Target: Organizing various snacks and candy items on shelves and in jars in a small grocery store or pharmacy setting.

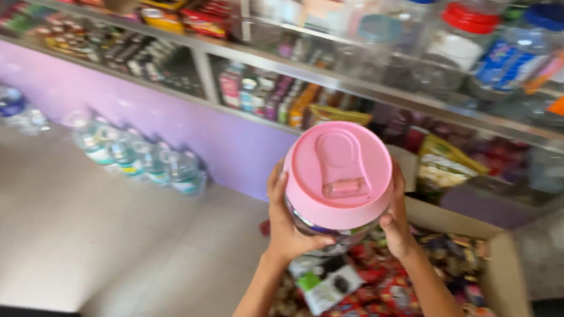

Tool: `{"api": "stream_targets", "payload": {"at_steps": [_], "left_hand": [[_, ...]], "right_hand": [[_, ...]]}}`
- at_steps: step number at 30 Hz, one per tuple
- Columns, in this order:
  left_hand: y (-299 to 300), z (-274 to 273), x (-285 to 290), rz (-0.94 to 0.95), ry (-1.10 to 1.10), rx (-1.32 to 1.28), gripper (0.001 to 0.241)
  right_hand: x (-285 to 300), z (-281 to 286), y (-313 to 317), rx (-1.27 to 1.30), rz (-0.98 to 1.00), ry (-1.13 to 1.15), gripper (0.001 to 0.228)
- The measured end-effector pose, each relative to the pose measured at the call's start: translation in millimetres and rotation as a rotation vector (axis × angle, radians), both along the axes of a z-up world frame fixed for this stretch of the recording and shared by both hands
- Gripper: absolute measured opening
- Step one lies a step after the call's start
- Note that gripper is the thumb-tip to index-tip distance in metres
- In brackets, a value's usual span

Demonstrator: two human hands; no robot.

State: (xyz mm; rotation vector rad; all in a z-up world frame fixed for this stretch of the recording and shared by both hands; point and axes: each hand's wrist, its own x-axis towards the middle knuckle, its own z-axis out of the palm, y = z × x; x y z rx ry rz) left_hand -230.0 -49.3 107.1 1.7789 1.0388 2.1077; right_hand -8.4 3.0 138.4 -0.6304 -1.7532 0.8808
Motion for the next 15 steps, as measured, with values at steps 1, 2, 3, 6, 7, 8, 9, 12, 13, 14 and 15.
{"api": "stream_targets", "payload": {"at_steps": [1,2,3,6,7,8,9,12,13,14,15], "left_hand": [[-10.1,2.4,-27.3,0.017,0.014,-0.004,0.131],[-18.7,5.0,-52.4,0.001,0.0,0.023,0.131],[-26.9,8.2,-77.2,-0.017,-0.014,0.049,0.13],[-51.1,18.6,-147.7,0.029,0.004,0.018,0.129],[-60.2,21.9,-167.5,0.04,0.007,0.013,0.129],[-70.3,24.1,-184.4,0.081,0.014,-0.012,0.129],[-80.2,26.8,-200.5,0.122,0.022,-0.038,0.129],[-92.3,37.0,-243.2,0.214,0.047,-0.108,0.129],[-93.2,40.3,-257.1,0.231,0.047,-0.101,0.129],[-95.5,41.5,-266.7,0.24,0.031,-0.121,0.129],[-96.1,41.9,-275.6,0.249,0.015,-0.14,0.129]], "right_hand": [[-31.2,0.2,-10.5,-0.004,0.017,0.014,0.123],[-59.7,0.6,-21.8,0.002,-0.003,0.021,0.125],[-87.8,1.6,-32.7,0.007,-0.023,0.028,0.127],[-159.1,-13.0,-40.5,0.035,-0.066,0.068,0.126],[-179.9,-21.4,-44.4,0.029,-0.055,0.07,0.126],[-198.0,-30.4,-49.1,0.018,-0.078,0.1,0.124],[-215.3,-38.9,-53.9,0.006,-0.102,0.13,0.122],[-273.8,-20.4,-59.4,0.009,-0.095,0.229,0.118],[-292.0,-15.6,-57.0,0.014,-0.078,0.231,0.118],[-305.3,-12.4,-57.1,-0.002,-0.07,0.249,0.117],[-317.9,-10.1,-55.7,-0.018,-0.061,0.266,0.116]]}}
